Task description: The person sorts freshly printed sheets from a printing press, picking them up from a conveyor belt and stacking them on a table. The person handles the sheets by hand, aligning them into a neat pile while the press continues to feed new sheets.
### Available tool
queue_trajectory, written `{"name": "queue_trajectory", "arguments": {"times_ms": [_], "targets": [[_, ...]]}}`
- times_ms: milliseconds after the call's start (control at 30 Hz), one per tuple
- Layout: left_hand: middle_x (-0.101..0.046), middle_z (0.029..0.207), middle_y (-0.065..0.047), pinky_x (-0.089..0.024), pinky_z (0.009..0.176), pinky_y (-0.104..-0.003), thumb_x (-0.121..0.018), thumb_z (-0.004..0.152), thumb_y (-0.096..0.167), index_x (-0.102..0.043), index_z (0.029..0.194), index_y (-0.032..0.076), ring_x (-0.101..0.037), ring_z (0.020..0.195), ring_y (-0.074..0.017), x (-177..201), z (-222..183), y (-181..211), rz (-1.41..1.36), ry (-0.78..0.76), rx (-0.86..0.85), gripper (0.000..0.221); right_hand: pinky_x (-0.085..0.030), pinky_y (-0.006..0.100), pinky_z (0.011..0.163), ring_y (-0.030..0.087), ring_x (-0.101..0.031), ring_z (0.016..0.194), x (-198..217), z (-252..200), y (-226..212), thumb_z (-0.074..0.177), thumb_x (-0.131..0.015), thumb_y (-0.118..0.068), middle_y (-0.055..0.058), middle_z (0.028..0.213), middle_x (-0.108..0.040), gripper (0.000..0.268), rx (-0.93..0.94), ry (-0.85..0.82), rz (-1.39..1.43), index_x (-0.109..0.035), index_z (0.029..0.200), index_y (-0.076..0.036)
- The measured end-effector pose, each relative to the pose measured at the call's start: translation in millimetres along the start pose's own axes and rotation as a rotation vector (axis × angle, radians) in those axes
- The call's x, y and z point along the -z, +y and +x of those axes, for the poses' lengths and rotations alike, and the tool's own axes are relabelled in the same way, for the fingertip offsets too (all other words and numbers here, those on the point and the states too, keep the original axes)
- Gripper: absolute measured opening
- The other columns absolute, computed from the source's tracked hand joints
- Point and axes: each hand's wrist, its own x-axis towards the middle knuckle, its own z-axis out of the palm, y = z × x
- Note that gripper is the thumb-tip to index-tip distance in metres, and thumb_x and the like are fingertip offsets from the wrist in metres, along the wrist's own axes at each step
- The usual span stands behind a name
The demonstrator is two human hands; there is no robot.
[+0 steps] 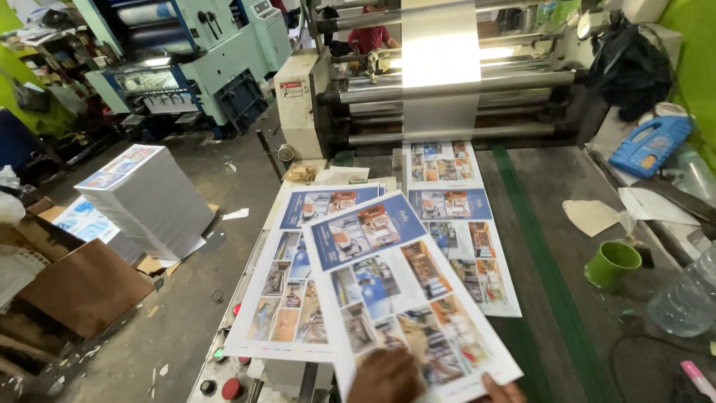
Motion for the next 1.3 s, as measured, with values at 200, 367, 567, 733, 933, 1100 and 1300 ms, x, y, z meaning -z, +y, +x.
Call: {"name": "queue_trajectory", "arguments": {"times_ms": [200, 367, 567, 733, 933, 1100, 1300], "targets": [[-0.070, 0.127, -0.019, -0.052, 0.096, -0.048, -0.075, 0.087, 0.033, -0.070, 0.119, 0.004, -0.065, 0.108, -0.0387, 94.4, -2.2, -28.4, 0.157, -0.042, 0.625, 0.043, -0.049, 0.056, 0.094, 0.037, -0.060, 0.116, 70.1, -62.4, -33.4, 0.099, -0.050, -0.005, 0.031, 0.139, -0.060, 0.062, -0.031, 0.189, -0.157, -0.041, 0.160, 0.000], [-0.051, 0.150, -0.019, -0.031, 0.116, -0.051, -0.073, 0.088, 0.049, -0.059, 0.135, 0.001, -0.042, 0.143, -0.0326, 110.6, -17.7, -57.3, 0.132, -0.402, 0.647, 0.069, -0.057, 0.048, 0.071, 0.029, -0.068, 0.101, 130.5, -88.9, -37.7, 0.098, -0.045, -0.007, 0.017, 0.130, -0.064, 0.063, -0.141, 0.279, -0.245, -0.036, 0.160, -0.015], [-0.054, 0.147, -0.015, -0.035, 0.110, -0.048, -0.079, 0.077, 0.048, -0.064, 0.128, 0.003, -0.045, 0.139, -0.0314, 137.3, 9.0, -59.8, 0.057, -0.542, 0.649, 0.069, -0.056, 0.045, 0.068, 0.035, -0.069, 0.098, 32.4, -158.9, -75.8, 0.109, -0.045, -0.014, 0.024, 0.123, -0.068, 0.046, -0.193, 0.587, -0.519, -0.044, 0.154, -0.006], [-0.072, 0.124, -0.012, -0.052, 0.095, -0.043, -0.078, 0.083, 0.034, -0.074, 0.116, 0.007, -0.066, 0.114, -0.0320, 150.8, 9.9, -58.1, -0.056, -0.380, 0.635, 0.043, -0.053, 0.043, 0.064, 0.033, -0.071, 0.093, 18.7, -147.6, -58.8, 0.106, -0.048, -0.019, 0.021, 0.117, -0.069, 0.045, -0.183, 0.521, -0.483, -0.044, 0.149, -0.006], [-0.078, 0.100, -0.009, -0.059, 0.067, -0.040, -0.069, 0.093, 0.017, -0.074, 0.103, 0.008, -0.074, 0.078, -0.0314, 155.9, 15.1, -40.3, -0.039, -0.048, 0.742, 0.014, -0.054, 0.041, 0.063, 0.032, -0.072, 0.092, -23.2, -126.7, -64.8, 0.107, -0.046, -0.020, 0.022, 0.115, -0.071, 0.040, -0.081, 0.395, -0.503, -0.050, 0.142, 0.000], [-0.075, 0.089, -0.012, -0.056, 0.063, -0.043, -0.069, 0.094, 0.015, -0.072, 0.097, 0.006, -0.071, 0.075, -0.0347, 147.5, 14.2, -32.2, 0.106, 0.065, 0.727, 0.009, -0.054, 0.041, 0.064, 0.032, -0.072, 0.092, -32.4, -82.5, -71.2, 0.108, -0.045, -0.021, 0.021, 0.114, -0.071, 0.038, -0.068, 0.369, -0.517, -0.049, 0.140, 0.000], [-0.077, 0.090, -0.011, -0.057, 0.061, -0.040, -0.071, 0.092, 0.012, -0.072, 0.094, 0.006, -0.073, 0.073, -0.0309, 140.6, 24.0, -22.1, 0.151, 0.182, 0.640, 0.007, -0.054, 0.042, 0.065, 0.031, -0.071, 0.092, -46.0, -31.9, -83.2, 0.107, -0.047, -0.022, 0.018, 0.115, -0.070, 0.040, -0.020, 0.311, -0.457, -0.048, 0.143, -0.004]]}}
